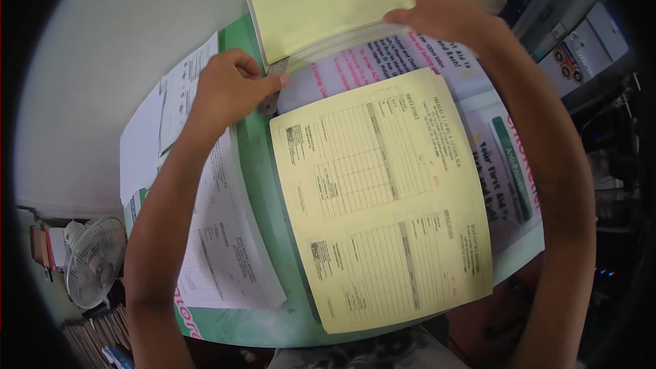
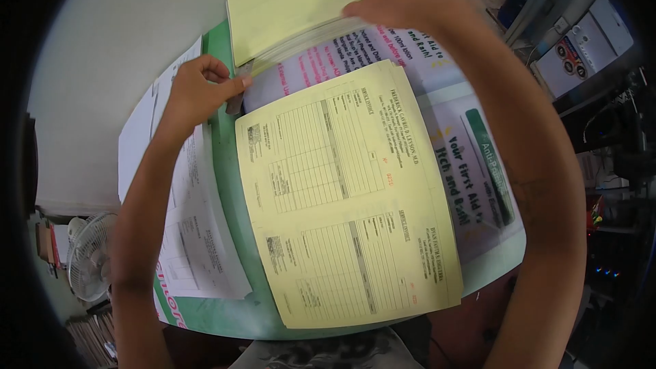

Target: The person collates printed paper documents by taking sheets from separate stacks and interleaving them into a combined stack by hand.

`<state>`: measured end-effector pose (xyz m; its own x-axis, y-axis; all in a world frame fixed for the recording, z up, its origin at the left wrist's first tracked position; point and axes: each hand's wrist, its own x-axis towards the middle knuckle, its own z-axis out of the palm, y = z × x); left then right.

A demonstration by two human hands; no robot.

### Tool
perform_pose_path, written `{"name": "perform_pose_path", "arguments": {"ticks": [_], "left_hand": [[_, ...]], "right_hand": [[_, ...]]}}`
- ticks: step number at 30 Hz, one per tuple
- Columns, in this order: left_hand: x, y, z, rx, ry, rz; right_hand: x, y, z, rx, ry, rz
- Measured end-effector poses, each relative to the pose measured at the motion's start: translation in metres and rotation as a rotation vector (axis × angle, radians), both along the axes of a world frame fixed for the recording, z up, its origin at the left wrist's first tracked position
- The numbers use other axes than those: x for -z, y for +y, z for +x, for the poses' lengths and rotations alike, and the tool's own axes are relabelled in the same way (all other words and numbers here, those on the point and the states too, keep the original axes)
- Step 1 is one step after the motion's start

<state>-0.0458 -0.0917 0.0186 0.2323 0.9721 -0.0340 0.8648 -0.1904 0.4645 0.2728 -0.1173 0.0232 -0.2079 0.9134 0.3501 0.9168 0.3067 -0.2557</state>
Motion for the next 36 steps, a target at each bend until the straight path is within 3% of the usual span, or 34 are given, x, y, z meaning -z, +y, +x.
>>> {"name": "perform_pose_path", "arguments": {"ticks": [2, 6, 12, 14, 16, 17, 19, 23, 24, 28, 32, 34, 36], "left_hand": [[0.005, -0.004, 0.002, -0.033, -0.087, -0.078], [0.018, -0.006, 0.0, 0.0, -0.178, 0.001], [-0.018, -0.047, -0.041, -0.029, -0.139, -0.105], [-0.028, -0.071, -0.084, 0.034, -0.057, -0.02], [-0.044, -0.1, -0.137, -0.087, -0.164, -0.167], [-0.04, -0.123, -0.168, -0.321, -0.396, -0.109], [-0.072, -0.139, -0.244, -0.263, -0.559, -0.494], [-0.07, -0.189, -0.279, -0.43, -1.064, -0.227], [-0.073, -0.192, -0.277, -0.438, -1.191, -0.234], [-0.071, -0.166, -0.234, -0.095, -1.265, -0.182], [-0.074, -0.121, -0.103, -0.014, -1.305, -0.025], [-0.074, -0.092, -0.053, 0.353, -1.246, -0.221], [-0.07, -0.078, 0.01, 0.407, -1.285, -0.216]], "right_hand": [[0.001, -0.005, -0.029, -0.067, -0.03, -0.042], [0.006, 0.004, -0.045, -0.075, -0.119, -0.21], [0.002, 0.002, -0.048, -0.053, -0.178, -0.251], [0.005, 0.003, -0.045, -0.062, -0.158, -0.235], [0.007, 0.001, -0.044, -0.066, -0.135, -0.236], [0.005, -0.001, -0.045, -0.065, -0.127, -0.244], [0.002, -0.005, -0.044, -0.054, -0.102, -0.265], [0.006, 0.0, -0.038, -0.049, -0.032, -0.254], [0.006, 0.001, -0.039, -0.056, -0.012, -0.233], [-0.004, -0.007, -0.048, -0.04, 0.351, -0.158], [-0.047, -0.045, -0.091, -0.312, 0.864, -0.239], [-0.074, -0.058, -0.103, -0.419, 0.934, -0.253], [-0.096, -0.063, -0.103, -0.446, 1.076, -0.251]]}}
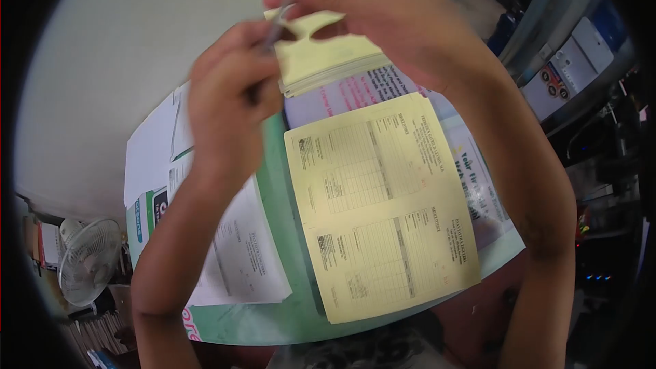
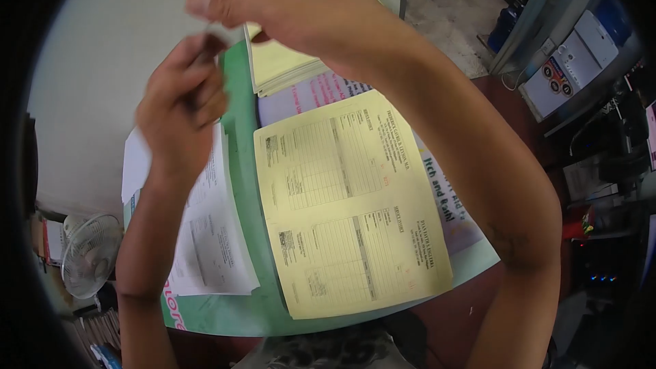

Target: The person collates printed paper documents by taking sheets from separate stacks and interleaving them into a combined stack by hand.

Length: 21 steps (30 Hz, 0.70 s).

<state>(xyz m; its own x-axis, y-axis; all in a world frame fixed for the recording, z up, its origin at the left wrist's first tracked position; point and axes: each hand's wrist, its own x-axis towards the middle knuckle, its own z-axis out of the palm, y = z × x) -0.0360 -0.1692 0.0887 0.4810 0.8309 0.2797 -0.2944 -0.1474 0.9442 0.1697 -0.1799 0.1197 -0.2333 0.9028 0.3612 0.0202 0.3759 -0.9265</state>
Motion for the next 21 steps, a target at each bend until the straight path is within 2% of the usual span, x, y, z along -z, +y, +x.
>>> {"name": "perform_pose_path", "arguments": {"ticks": [2, 5, 6, 8, 9, 12, 15, 21], "left_hand": [[0.0, 0.012, 0.047, -0.019, -0.118, 0.038], [0.002, 0.035, 0.079, 0.007, -0.004, 0.278], [0.007, 0.04, 0.077, -0.068, 0.181, 0.415], [0.022, 0.058, 0.061, -0.227, 0.562, 0.69], [0.028, 0.064, 0.05, -0.296, 0.778, 0.67], [0.069, 0.086, 0.021, -0.397, 1.111, 1.006], [0.078, 0.084, 0.016, -0.264, 1.248, 0.865], [0.078, 0.087, 0.016, -0.239, 1.235, 0.857]], "right_hand": [[-0.012, 0.002, 0.011, 0.078, 0.143, -0.029], [-0.017, 0.006, 0.043, 0.229, 0.147, -0.003], [-0.015, 0.007, 0.058, 0.278, 0.131, 0.01], [-0.008, 0.008, 0.095, 0.409, -0.292, 0.066], [-0.002, 0.01, 0.113, 0.475, -0.501, 0.096], [0.036, 0.032, 0.152, 0.624, -0.753, 0.179], [0.048, 0.038, 0.148, 0.675, -1.079, 0.159], [0.049, 0.092, 0.114, 0.533, -1.403, 0.047]]}}
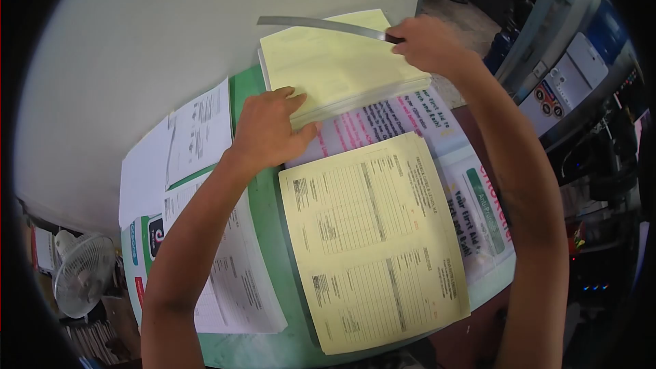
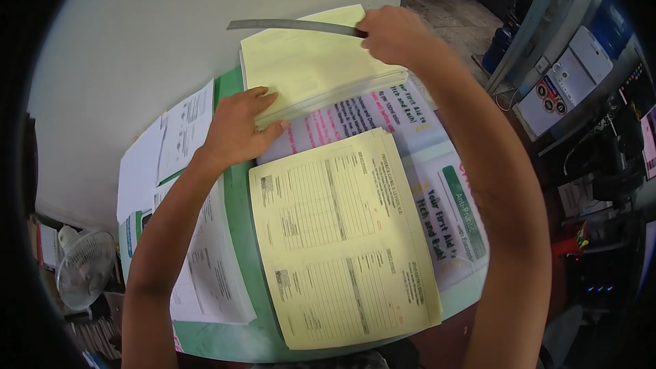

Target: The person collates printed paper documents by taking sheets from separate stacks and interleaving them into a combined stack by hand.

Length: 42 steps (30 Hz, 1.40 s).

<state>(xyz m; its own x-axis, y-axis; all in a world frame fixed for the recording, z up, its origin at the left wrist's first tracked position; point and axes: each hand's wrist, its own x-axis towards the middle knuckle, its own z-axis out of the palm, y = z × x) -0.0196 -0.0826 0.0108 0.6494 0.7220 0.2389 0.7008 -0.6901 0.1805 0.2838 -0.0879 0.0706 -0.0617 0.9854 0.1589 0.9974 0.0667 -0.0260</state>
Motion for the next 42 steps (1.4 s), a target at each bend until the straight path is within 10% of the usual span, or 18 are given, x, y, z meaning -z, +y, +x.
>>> {"name": "perform_pose_path", "arguments": {"ticks": [12, 21, 36, 42], "left_hand": [[-0.002, 0.012, -0.016, -0.155, -0.272, 0.123], [0.004, 0.083, -0.049, -0.655, -0.544, -0.703], [-0.009, 0.089, -0.042, -0.532, -0.71, -0.562], [0.01, 0.107, -0.045, -0.643, -0.553, -0.492]], "right_hand": [[0.045, 0.059, 0.039, 0.111, 0.2, 0.177], [0.074, 0.035, 0.079, 0.509, 1.057, 0.003], [0.066, 0.066, 0.072, 0.435, 1.351, 0.346], [0.071, 0.062, 0.068, 0.436, 0.927, 0.113]]}}
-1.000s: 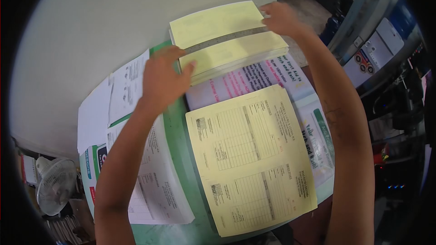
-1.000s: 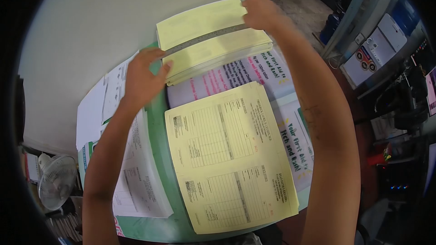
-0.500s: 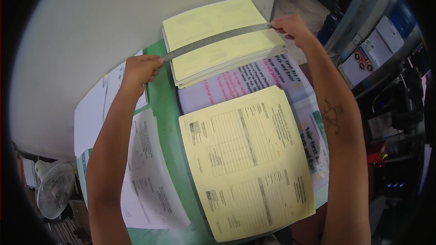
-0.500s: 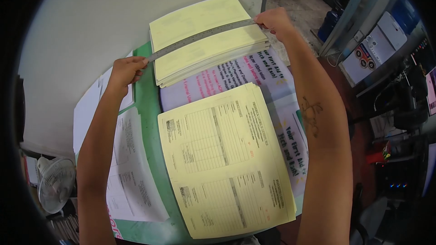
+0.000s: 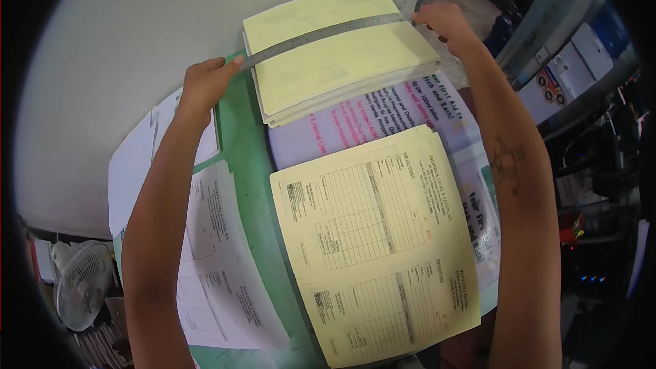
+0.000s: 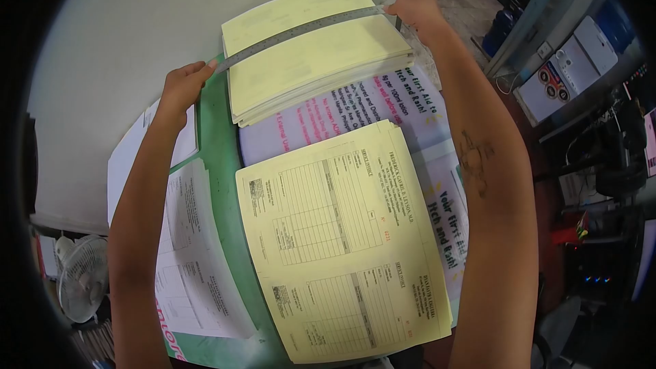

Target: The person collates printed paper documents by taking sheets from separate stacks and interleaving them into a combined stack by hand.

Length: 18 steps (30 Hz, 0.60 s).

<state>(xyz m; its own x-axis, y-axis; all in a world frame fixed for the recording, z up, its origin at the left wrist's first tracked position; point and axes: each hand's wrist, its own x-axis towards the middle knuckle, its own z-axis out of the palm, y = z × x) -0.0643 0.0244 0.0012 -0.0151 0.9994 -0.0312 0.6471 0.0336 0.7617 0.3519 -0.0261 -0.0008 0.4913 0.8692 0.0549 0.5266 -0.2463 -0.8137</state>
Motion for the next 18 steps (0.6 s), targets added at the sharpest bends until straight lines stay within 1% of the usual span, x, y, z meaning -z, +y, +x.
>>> {"name": "perform_pose_path", "arguments": {"ticks": [3, 6, 9, 12, 15, 16, 18], "left_hand": [[-0.003, -0.021, -0.007, 0.018, 0.004, 0.098], [-0.007, -0.032, -0.023, 0.071, -0.009, 0.068], [-0.004, -0.04, -0.035, 0.131, 0.011, 0.042], [-0.01, -0.051, -0.03, 0.067, -0.016, -0.009], [-0.018, -0.072, -0.033, 0.111, 0.004, 0.014], [-0.016, -0.077, -0.046, 0.181, 0.101, 0.098], [-0.028, -0.114, -0.064, 0.228, 0.218, 0.224]], "right_hand": [[0.005, -0.008, 0.01, -0.012, 0.032, 0.054], [0.012, -0.019, 0.014, -0.006, 0.077, 0.239], [0.009, -0.039, 0.014, -0.015, 0.006, 0.197], [0.01, -0.06, 0.004, -0.047, 0.047, 0.174], [0.017, -0.096, -0.01, -0.123, -0.056, 0.207], [0.011, -0.118, -0.021, -0.152, -0.053, 0.2], [0.003, -0.165, -0.038, -0.192, -0.072, 0.202]]}}
